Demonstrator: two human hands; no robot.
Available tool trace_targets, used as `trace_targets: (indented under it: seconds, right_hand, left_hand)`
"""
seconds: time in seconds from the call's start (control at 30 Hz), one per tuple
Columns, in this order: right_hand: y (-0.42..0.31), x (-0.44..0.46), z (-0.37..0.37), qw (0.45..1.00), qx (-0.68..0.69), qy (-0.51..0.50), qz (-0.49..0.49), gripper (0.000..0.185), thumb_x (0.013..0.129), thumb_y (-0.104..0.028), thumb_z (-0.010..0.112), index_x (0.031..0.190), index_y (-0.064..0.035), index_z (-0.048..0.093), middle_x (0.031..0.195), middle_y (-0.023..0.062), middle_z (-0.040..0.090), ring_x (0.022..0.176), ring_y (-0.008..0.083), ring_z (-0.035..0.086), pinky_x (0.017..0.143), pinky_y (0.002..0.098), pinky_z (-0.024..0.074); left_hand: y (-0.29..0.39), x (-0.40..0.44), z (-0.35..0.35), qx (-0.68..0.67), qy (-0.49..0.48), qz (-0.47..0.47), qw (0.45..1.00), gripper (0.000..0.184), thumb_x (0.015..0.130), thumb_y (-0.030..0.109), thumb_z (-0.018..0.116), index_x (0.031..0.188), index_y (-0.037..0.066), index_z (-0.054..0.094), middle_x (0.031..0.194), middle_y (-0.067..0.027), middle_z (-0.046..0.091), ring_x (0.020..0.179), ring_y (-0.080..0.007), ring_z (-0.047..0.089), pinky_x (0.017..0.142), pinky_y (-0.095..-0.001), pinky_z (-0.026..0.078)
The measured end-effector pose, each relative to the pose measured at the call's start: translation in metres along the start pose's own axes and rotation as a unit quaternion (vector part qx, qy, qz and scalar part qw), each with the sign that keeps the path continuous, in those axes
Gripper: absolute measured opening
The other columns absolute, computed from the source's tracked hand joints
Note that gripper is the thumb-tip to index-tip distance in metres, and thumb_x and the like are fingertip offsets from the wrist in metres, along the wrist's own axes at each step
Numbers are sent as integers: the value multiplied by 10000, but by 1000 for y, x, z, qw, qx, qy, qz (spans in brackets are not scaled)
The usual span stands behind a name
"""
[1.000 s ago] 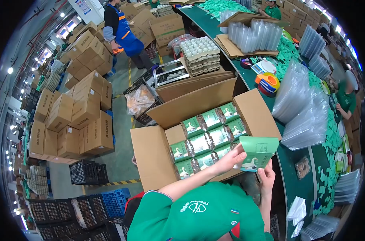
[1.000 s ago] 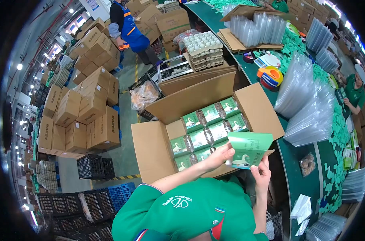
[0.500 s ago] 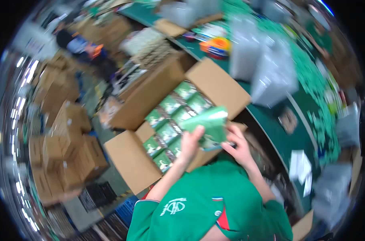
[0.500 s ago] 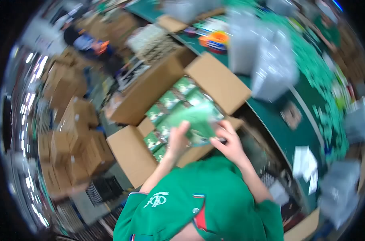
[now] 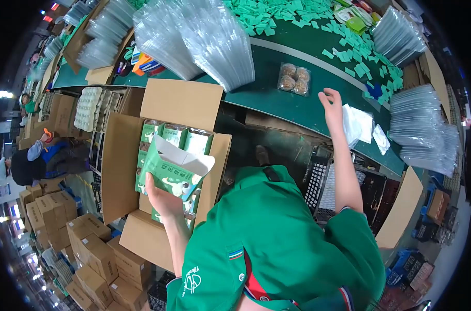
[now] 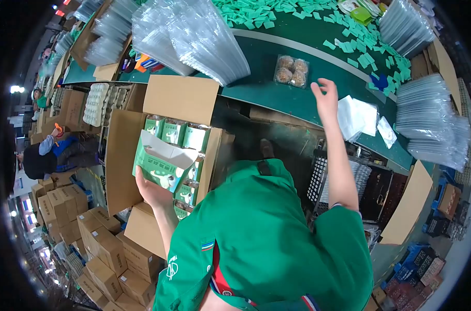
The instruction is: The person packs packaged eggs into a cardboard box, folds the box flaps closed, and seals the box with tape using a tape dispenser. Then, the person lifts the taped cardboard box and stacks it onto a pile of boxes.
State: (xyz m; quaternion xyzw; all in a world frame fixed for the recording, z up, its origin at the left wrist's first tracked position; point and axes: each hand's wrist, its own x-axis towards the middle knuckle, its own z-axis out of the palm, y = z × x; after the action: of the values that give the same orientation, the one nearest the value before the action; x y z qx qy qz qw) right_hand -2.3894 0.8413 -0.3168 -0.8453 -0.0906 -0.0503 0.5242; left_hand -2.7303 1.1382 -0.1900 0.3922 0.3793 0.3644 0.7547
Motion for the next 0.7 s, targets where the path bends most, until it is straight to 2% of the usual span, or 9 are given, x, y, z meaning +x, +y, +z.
trace_targets:
  seconds: [0.03,0.13,0.23,0.33,0.37,0.47,0.57,0.67,0.7]
  right_hand:
    - [20,14,-1,998,-57,1,31,497,811,-358,662,1110,26,562,1105,168,569,949,268,577,843,352,452]
    - [85,53,26,989,-107,-43,96,680,785,-479,647,1167,70,530,1190,223,533,1097,325,528,904,359,434]
    - [98,73,52,957,-33,-150,247,876,776,-585,602,1278,104,403,1325,204,434,1200,296,438,938,419,400]
    - [81,74,72,934,40,-166,315,955,739,-649,587,1297,98,381,1358,197,398,1254,296,379,950,462,383]
    - [73,75,80,933,38,-122,338,928,743,-633,597,1306,75,391,1349,190,416,1256,287,377,963,453,368]
    - [90,85,89,912,97,-187,353,905,737,-620,615,1284,74,419,1304,190,461,1227,277,416,973,446,355]
    - [94,87,84,900,142,-223,345,868,722,-595,651,1250,66,458,1269,180,498,1191,268,459,989,441,338]
    - [99,68,72,893,136,-192,383,838,701,-553,704,1214,69,476,1218,159,533,1135,254,502,976,434,347]
    - [111,76,70,916,30,-204,344,833,689,-532,722,1214,65,473,1209,162,534,1134,261,501,972,434,351]
  left_hand:
    - [3,-3,11,3,17,-1,1000,465,931,339,432,1246,-1,465,1240,-79,503,1138,-209,475,960,-360,373]
    - [4,0,24,25,-28,37,999,472,928,370,407,1251,32,465,1240,-100,507,1157,-232,474,983,-365,370]
    - [13,-4,45,69,-46,65,994,486,931,412,374,1234,46,477,1261,-111,492,1174,-240,457,985,-380,368]
    - [13,-5,55,45,-48,52,996,500,930,431,363,1240,54,474,1278,-106,483,1173,-235,453,974,-383,375]
    - [13,-6,56,29,-47,46,997,505,930,436,361,1245,57,472,1283,-105,479,1172,-233,453,969,-384,377]
    - [8,-8,53,0,-34,39,999,454,946,345,360,1222,10,494,1275,-104,499,1178,-229,447,997,-373,342]
    - [3,-11,45,-1,-6,30,1000,451,944,349,364,1214,14,498,1272,-96,502,1173,-218,451,996,-369,342]
    - [-5,-8,22,32,10,57,998,538,930,455,367,1281,54,440,1320,-97,453,1177,-223,448,975,-399,363]
    - [-6,-8,17,30,15,62,998,539,936,444,361,1301,52,422,1323,-100,454,1185,-225,447,973,-402,367]
